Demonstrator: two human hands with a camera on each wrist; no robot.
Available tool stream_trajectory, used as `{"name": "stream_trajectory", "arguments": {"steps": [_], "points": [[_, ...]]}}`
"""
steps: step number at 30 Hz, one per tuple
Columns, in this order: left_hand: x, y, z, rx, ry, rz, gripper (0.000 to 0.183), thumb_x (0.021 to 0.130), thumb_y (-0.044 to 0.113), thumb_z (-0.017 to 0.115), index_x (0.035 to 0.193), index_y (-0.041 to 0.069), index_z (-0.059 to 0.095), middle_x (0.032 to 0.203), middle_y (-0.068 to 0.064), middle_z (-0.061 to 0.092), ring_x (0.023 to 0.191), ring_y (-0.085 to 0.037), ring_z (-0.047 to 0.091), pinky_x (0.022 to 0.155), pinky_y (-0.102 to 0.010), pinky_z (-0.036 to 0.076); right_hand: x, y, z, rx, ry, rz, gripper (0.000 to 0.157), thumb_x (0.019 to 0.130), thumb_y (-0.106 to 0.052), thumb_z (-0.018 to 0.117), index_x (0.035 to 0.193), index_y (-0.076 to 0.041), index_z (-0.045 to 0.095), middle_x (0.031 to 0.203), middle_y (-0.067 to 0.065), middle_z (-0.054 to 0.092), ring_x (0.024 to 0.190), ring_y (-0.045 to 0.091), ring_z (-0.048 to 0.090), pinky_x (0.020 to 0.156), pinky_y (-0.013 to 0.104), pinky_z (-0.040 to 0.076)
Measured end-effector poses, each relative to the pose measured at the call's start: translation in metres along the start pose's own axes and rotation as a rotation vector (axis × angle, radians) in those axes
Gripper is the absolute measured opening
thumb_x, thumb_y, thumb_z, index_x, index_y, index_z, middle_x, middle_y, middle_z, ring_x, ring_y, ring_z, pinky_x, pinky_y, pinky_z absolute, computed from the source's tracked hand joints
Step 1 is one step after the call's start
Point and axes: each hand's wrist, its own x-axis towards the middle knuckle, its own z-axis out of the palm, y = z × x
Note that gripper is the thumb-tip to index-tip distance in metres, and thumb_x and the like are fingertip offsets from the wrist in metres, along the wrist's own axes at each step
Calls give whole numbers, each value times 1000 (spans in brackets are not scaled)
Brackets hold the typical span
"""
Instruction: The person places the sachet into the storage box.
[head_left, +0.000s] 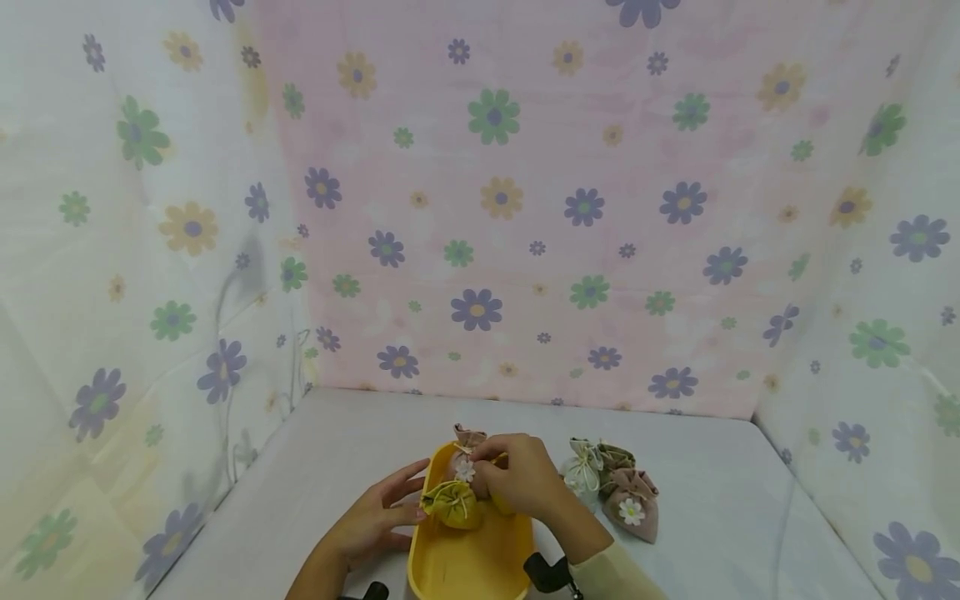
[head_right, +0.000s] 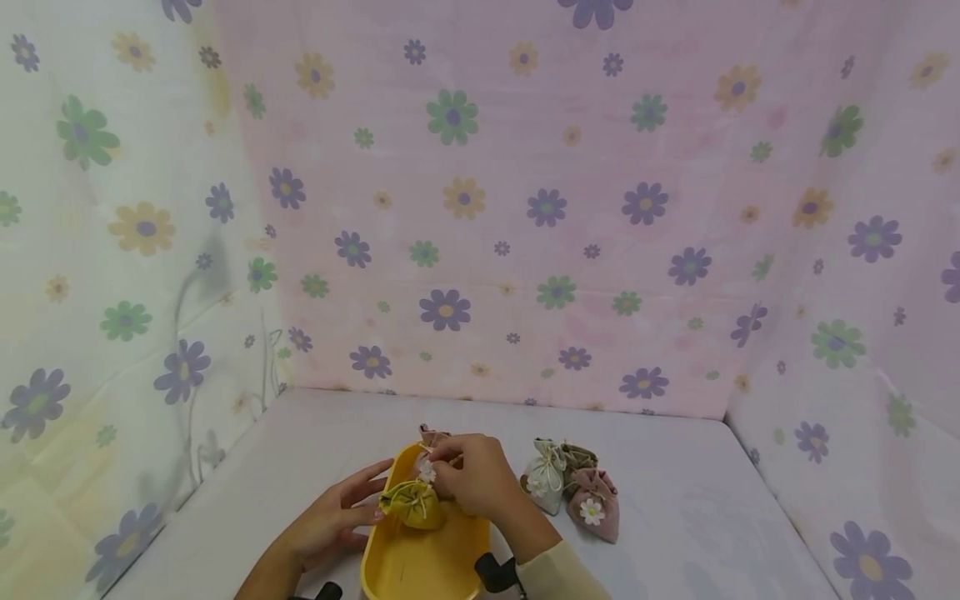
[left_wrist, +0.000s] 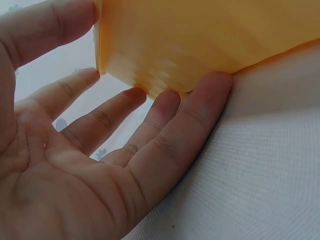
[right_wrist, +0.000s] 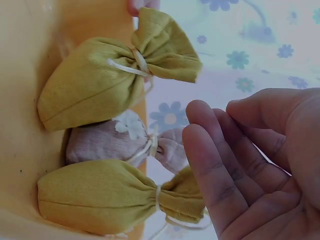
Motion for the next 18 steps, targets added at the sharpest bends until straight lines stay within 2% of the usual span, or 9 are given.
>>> {"name": "stream_trajectory", "arguments": {"steps": [4, 9, 14, 18], "points": [[1, -1, 1, -4, 4, -3, 84, 94, 26, 75, 164, 22, 30, 167, -28, 25, 141, -50, 48, 89, -58, 60, -7, 6, -6, 44, 31, -15, 12, 100, -24, 67, 106, -26, 79, 110, 0, 76, 85, 14, 72, 74, 27, 60], [2, -2, 1, -7, 15, -11, 85, 92, 26, 77, 164, 24, 32, 168, -28, 24, 141, -50, 48, 90, -58, 60, -20, 14, -14, 76, 94, 18, 10, 99, -25, 70, 105, -29, 77, 110, -2, 75, 85, 15, 71, 69, 27, 60], [2, -2, 1, -9, 21, -21, 85, 92, 27, 77, 164, 24, 32, 168, -27, 24, 142, -50, 46, 90, -58, 60, -29, 20, -22, 45, 176, 21, 12, 98, -24, 72, 108, -24, 78, 106, -8, 76, 84, 12, 72, 68, 26, 59], [2, -3, 1, -2, 27, -22, 85, 92, 27, 78, 164, 24, 32, 168, -26, 25, 143, -50, 45, 90, -58, 60, -35, 19, -31, 26, 214, 66, 12, 98, -24, 73, 108, -24, 78, 106, -11, 75, 88, 9, 71, 71, 24, 59]]}}
